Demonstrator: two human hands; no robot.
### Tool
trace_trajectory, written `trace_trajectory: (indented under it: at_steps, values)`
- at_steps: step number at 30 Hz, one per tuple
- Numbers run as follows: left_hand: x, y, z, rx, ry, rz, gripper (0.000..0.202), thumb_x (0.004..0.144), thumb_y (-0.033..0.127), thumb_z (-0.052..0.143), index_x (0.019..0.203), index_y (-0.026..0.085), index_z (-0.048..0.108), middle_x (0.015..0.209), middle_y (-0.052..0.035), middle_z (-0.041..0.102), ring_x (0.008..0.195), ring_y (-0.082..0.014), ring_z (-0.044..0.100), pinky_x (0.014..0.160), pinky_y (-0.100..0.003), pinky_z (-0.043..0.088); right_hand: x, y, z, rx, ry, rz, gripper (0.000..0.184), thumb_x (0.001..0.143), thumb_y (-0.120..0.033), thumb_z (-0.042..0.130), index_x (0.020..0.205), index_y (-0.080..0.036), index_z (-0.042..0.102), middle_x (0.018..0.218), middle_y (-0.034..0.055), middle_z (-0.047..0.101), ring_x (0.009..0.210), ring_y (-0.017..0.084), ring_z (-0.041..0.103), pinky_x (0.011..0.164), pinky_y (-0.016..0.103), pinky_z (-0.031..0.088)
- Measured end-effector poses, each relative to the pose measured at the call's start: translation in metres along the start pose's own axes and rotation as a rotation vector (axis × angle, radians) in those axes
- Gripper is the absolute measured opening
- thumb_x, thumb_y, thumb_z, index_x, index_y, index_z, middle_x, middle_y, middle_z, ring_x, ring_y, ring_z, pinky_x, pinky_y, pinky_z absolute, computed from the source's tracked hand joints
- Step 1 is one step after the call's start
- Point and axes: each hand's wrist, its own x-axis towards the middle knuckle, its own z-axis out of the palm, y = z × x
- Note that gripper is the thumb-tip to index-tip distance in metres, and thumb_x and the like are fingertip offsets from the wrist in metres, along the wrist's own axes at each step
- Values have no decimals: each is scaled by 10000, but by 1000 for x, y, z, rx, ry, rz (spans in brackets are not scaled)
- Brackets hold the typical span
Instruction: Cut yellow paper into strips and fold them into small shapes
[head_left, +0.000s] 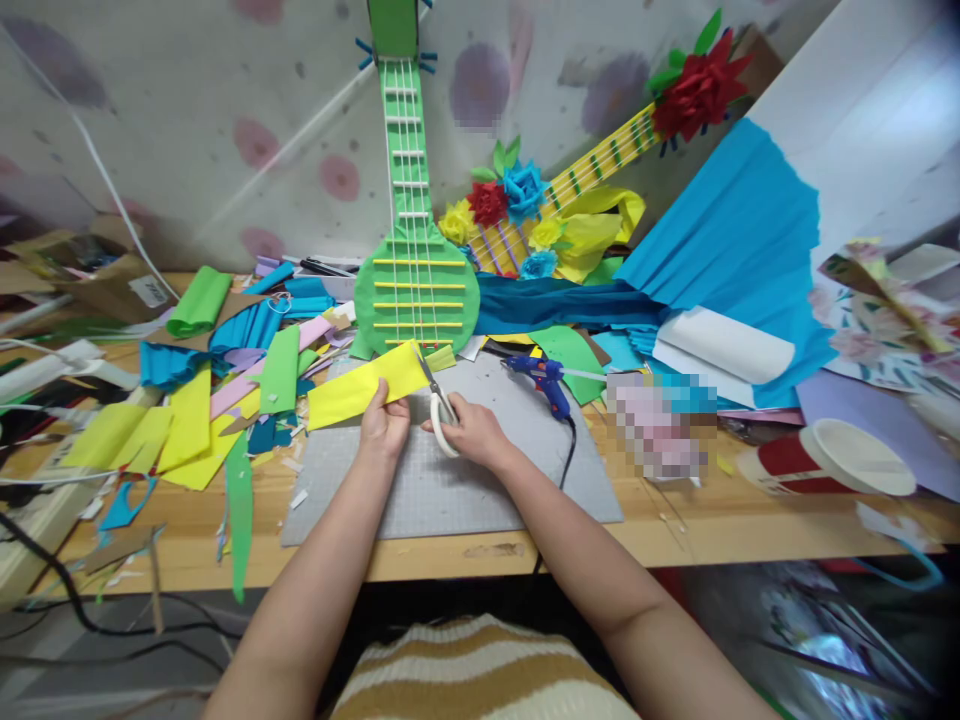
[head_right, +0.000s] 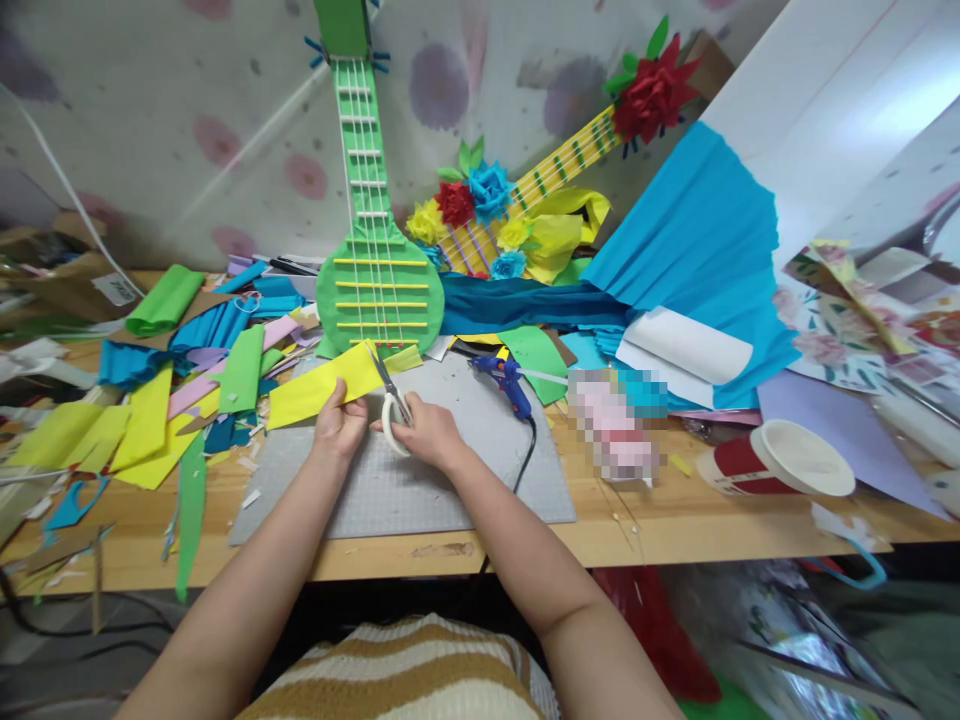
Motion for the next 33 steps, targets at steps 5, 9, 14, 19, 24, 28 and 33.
trace_trajectory:
  at_steps: [5,9,14,19,24,28,33]
  values:
    - [0,0,-1,-19,-12,-10,254,890,85,442,1111,100,565,864,-67,724,648,-71,673,603,-134,528,0,1,3,35,4,-4,346,791,-569,489,837,-226,499,699,-4,600,626,143,527,548,218,246]
    - [-1,0,1,-4,-2,-5,251,891,94,447,1107,111,572,869,-62,723,658,-65,672,599,-116,519,0,1,2,33,7,2,352,791,-570,493,818,-219,498,692,0,596,617,141,517,549,220,247]
    - [-3,0,2,19,2,-4,246,885,105,464,1102,121,578,889,-61,721,670,-61,674,604,-106,515,1,3,3,35,1,12,346,806,-558,487,844,-216,511,711,6,607,633,136,528,562,217,264]
    - [-1,-1,1,21,9,-11,243,881,92,464,1088,123,587,887,-64,723,651,-64,674,581,-109,514,2,7,4,42,6,13,352,826,-561,449,841,-216,520,716,8,609,650,136,534,576,214,286]
    - [2,-1,-2,2,0,5,253,877,81,469,1099,122,583,866,-63,726,679,-74,680,635,-128,529,-2,7,-4,50,-22,26,351,831,-561,427,839,-220,506,730,3,606,651,134,522,575,209,293]
    - [0,-2,-1,-17,-17,26,292,877,65,458,1144,123,561,879,-64,726,704,-81,684,692,-152,538,-5,6,-11,21,-39,15,355,841,-566,394,852,-224,487,747,8,607,663,145,521,575,213,288]
    - [-1,2,2,-18,-13,41,298,892,78,434,1163,127,549,887,-63,725,706,-73,683,694,-142,533,-6,8,-12,-4,-47,-5,364,823,-588,406,848,-234,485,748,5,610,677,160,535,573,219,274]
